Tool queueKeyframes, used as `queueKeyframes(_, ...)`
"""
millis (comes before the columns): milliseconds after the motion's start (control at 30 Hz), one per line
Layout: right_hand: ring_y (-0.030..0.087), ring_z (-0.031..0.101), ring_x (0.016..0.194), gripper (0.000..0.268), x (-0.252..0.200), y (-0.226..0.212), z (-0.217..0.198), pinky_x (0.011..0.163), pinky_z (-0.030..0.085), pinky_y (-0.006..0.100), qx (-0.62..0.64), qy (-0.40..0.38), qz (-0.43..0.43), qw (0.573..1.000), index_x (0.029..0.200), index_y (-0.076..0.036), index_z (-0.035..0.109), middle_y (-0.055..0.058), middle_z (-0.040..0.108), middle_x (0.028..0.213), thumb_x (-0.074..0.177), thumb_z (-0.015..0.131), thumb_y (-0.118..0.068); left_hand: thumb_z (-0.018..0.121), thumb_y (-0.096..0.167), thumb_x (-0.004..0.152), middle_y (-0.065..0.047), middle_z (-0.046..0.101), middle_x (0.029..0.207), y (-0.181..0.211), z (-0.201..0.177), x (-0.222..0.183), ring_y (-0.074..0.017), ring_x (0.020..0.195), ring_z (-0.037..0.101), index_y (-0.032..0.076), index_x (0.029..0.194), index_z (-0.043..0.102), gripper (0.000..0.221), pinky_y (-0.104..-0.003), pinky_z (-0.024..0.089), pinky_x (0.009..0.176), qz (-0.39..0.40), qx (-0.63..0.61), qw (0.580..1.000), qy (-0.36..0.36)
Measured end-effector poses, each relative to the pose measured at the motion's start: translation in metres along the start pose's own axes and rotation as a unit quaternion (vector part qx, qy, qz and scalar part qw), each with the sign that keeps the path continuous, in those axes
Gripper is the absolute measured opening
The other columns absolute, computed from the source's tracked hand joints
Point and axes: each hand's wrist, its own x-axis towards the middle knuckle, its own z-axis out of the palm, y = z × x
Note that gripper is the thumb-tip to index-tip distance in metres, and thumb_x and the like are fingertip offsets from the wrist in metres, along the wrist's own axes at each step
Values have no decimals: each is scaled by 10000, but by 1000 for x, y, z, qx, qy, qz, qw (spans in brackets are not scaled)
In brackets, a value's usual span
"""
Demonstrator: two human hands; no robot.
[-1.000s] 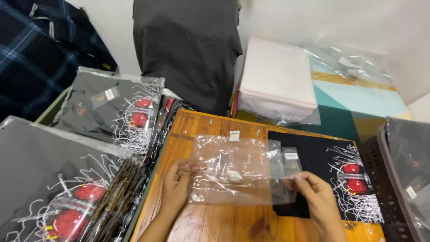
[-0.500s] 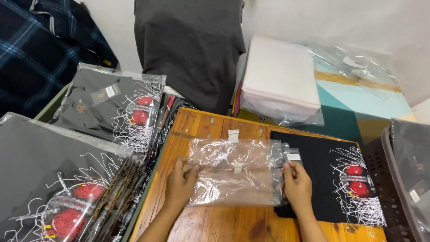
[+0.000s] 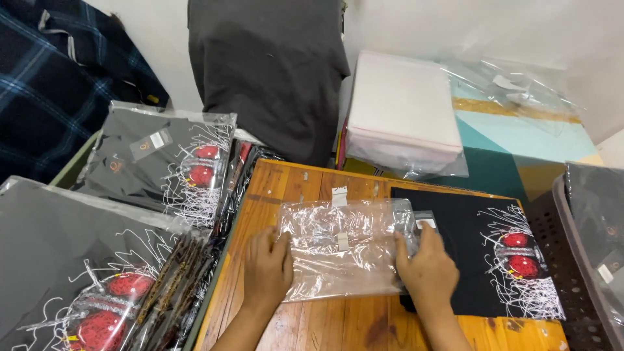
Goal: Folding a black t-shirt and placing it into a clear plastic bag for final packaging.
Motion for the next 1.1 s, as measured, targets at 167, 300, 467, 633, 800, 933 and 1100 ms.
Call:
queueKeyframes(167,403,561,1363,584,10,-14,-23,1125,455,488,11,172,-293,941,1421,6,578,206,626,1408,965,571,-358,549,285,977,-126,524,1526,3,-2,7,-328,1433,436,122,1469,533,519,-553,246,1231,86,-11,996,-33)
queueKeyframes(300,348,284,1539,684,18,-21,12,1214,191,588,-93,24,-291,952,1596,-179,358,100,372,1641,1038,261,-561,352,539,1048,-109,238,1680,-2,9,10,-302,1548,168,180,1622,269,682,-509,80,1231,86,49,977,-191)
queueKeyframes(467,339,30,1583,673,32,-26,15,1194,-19,697,-92,-236,-154,955,1627,-310,164,-50,108,1720,994,200,-535,437,561,963,-101,332,1651,-7,16,12,-280,1501,311,235,1572,402,692,-495,173,1195,65,67,982,-161)
queueKeyframes(633,342,42,1580,594,27,1,21,1210,-40,655,47,-200,-147,968,1609,-237,240,60,137,1714,1030,231,-365,417,523,985,-164,291,1652,-4,1,11,-341,1542,201,152,1591,332,715,-526,79,1224,25,35,980,-195)
queueKeyframes(800,487,520,1362,495,8,48,25,1128,377,529,46,130,-234,962,1336,7,629,204,641,1387,901,600,-229,419,433,1007,-325,231,1632,-32,18,-18,-472,1533,158,-109,1526,296,760,-559,81,1253,-75,77,994,-13)
queueKeyframes(933,352,630,1259,394,-39,48,0,1003,486,491,-98,92,-158,978,1150,-205,755,84,709,1298,896,604,-466,429,391,1031,-312,185,1639,-21,5,-51,-491,1529,102,-6,1565,286,681,-593,41,1234,-52,96,988,-105)
queueKeyframes(1100,324,531,1373,558,-89,38,-16,1018,451,578,-53,-44,-100,993,1337,-294,668,60,579,1495,847,594,-550,405,305,1042,-120,39,1722,34,-58,-71,-388,1575,0,69,1274,572,371,-558,-21,1246,-135,-103,958,-230)
